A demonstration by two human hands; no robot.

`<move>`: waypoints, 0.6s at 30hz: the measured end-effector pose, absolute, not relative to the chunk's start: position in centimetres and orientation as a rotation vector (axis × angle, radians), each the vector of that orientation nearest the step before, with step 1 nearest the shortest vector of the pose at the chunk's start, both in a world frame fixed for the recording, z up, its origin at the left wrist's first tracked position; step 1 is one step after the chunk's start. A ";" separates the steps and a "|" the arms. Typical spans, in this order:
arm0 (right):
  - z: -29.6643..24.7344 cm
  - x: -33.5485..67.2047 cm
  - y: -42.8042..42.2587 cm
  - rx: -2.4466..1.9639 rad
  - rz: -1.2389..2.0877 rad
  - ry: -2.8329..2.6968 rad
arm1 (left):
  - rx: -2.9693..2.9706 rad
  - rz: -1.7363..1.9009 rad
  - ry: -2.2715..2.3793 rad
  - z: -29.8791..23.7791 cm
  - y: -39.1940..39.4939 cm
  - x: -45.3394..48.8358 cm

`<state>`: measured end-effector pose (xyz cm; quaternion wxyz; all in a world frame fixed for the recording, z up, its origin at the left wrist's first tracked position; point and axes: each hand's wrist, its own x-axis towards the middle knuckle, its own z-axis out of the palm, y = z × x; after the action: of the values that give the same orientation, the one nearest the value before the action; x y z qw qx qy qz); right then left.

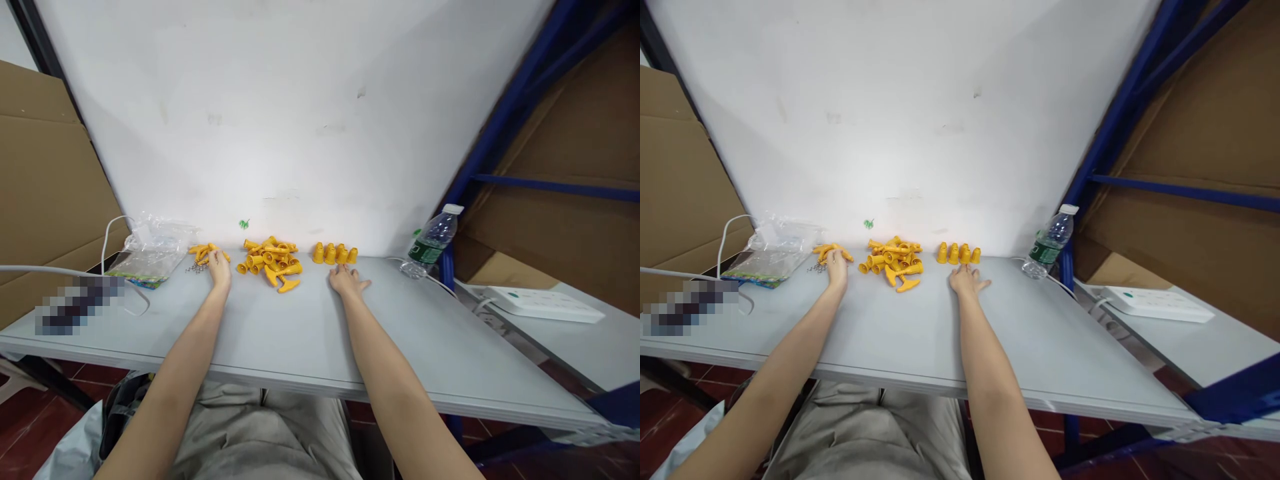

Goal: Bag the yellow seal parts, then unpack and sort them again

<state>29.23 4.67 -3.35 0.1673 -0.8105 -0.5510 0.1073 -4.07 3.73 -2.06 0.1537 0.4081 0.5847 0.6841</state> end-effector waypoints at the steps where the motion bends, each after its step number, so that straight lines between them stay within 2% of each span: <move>1: -3.4 29.2 4.7 -2.314 0.308 -1.571 | 1.141 1.962 1.734 -1.9 3.8 -4.2; 4: -3.3 29.2 4.7 -2.330 0.318 -1.590 | 1.184 1.877 1.934 -1.3 3.5 -4.4; 9: -3.2 29.3 4.5 -2.332 0.309 -1.618 | 1.392 1.486 2.264 -1.0 2.6 -4.9; 18: -3.2 29.1 3.8 -2.233 0.195 -1.622 | 1.509 0.972 2.380 -2.3 3.2 -7.0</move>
<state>29.08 3.83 -3.21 0.1866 -0.7929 -0.5760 0.0693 -6.95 3.24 -2.29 0.0804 0.5046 0.7958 0.3250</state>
